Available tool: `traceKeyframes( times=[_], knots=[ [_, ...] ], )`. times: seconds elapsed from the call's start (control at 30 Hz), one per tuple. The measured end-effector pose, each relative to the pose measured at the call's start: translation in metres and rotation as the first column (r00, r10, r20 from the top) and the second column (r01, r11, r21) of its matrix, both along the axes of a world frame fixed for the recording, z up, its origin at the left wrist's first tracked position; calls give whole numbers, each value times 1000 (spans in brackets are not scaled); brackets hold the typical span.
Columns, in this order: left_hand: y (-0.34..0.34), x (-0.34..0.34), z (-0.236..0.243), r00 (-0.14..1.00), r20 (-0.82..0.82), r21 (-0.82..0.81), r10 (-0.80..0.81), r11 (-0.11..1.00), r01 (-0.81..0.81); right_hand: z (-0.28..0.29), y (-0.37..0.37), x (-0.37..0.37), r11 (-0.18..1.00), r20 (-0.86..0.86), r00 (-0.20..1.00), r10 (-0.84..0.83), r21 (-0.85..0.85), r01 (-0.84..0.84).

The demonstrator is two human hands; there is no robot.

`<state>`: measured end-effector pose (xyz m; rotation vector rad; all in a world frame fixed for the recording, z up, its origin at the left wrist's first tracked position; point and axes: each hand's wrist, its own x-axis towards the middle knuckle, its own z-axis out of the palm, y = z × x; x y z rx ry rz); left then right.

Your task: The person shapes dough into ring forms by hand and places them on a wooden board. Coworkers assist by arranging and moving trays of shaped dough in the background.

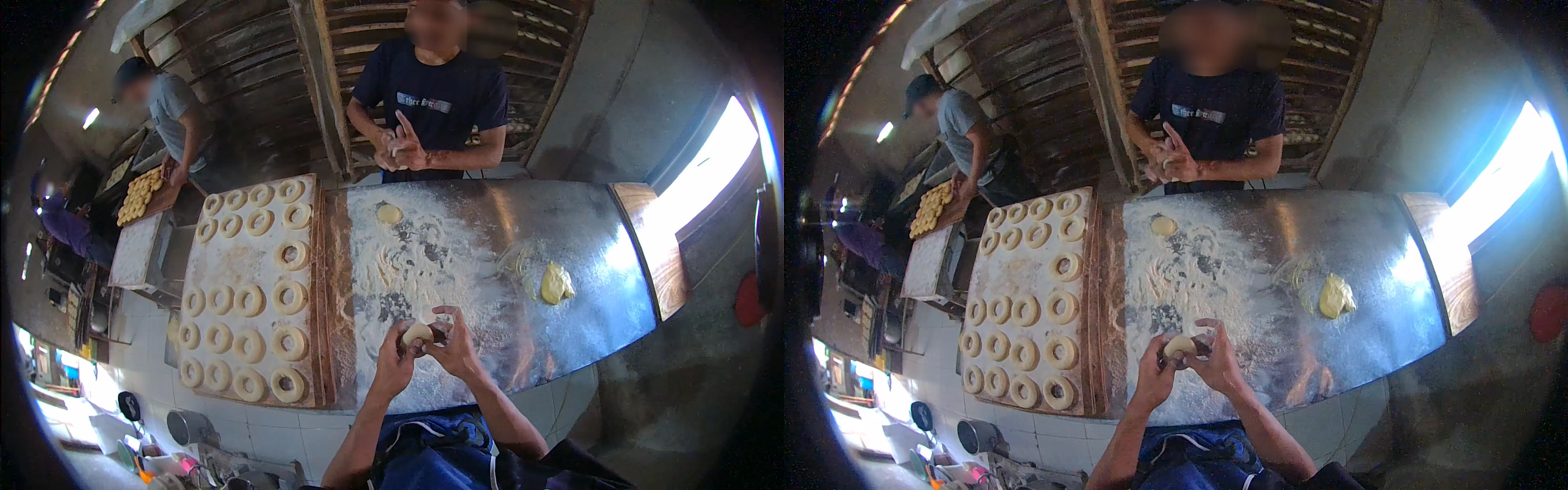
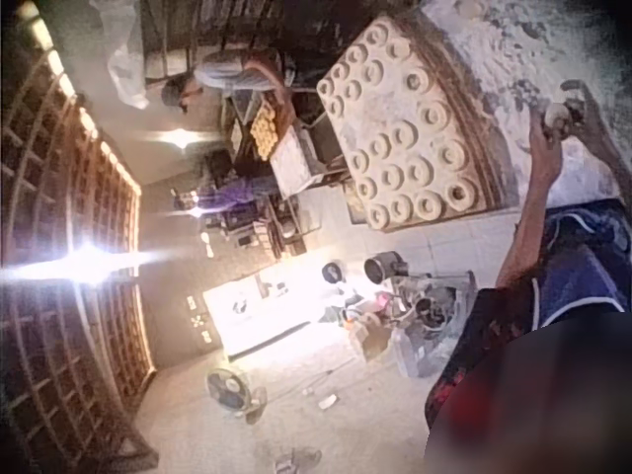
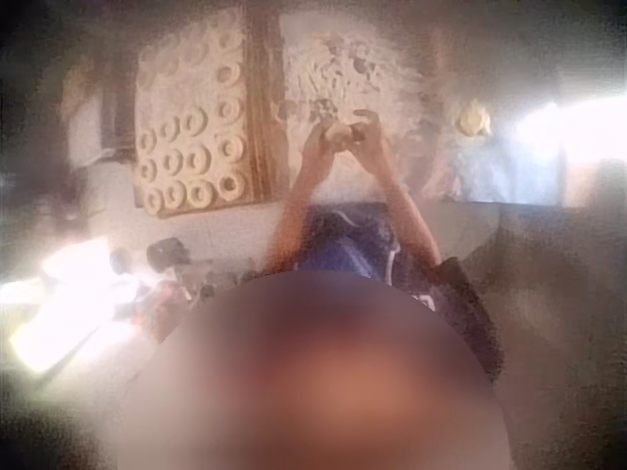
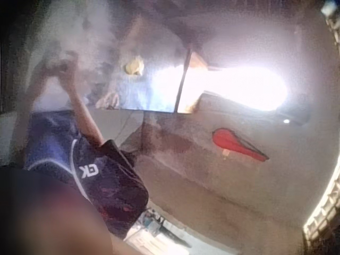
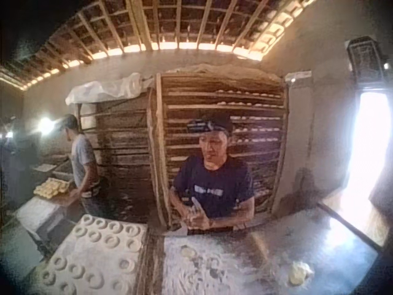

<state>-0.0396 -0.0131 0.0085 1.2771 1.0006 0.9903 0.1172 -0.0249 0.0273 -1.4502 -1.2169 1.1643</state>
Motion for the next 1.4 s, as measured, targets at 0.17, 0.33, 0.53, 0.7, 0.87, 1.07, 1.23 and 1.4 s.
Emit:
traceKeyframes(
  times=[0.17, 0.33, 0.53, 0.7, 0.87, 1.07, 1.23, 1.4],
  knots=[
    [-18, 28, -9, 881, 392, -256, 266, 951, -173, 13, -3, 23, 980, -192, 962, 197, 25, -195],
    [-24, 39, -1, 614, 718, -458, 328, 887, 61, 28, 0, 55, 933, -550, 778, 304, 6, -360],
    [-23, 55, 9, 796, 593, -215, 121, 977, 12, 19, 10, 60, 932, -637, 769, -54, -308, -190],
    [-11, 62, -1, 523, 798, -397, 298, 914, 86, -8, 6, 61, 967, -312, 947, -71, -256, -12],
    [-3, 70, -16, 950, -92, 280, 299, 923, -263, -17, 4, 58, 974, 83, 975, 207, 77, -213],
    [10, 78, -42, 697, 548, -441, 462, 868, -228, -9, 5, 31, 993, 1, 1000, -14, -113, 14],
    [11, 55, -61, 943, -137, 191, 302, 943, -275, -12, 2, 15, 991, 119, 993, 6, -131, 9],
    [13, 41, -63, 575, 668, -501, 472, 857, -123, -16, 7, -3, 987, 159, 986, -53, -140, 75]
  ],
)
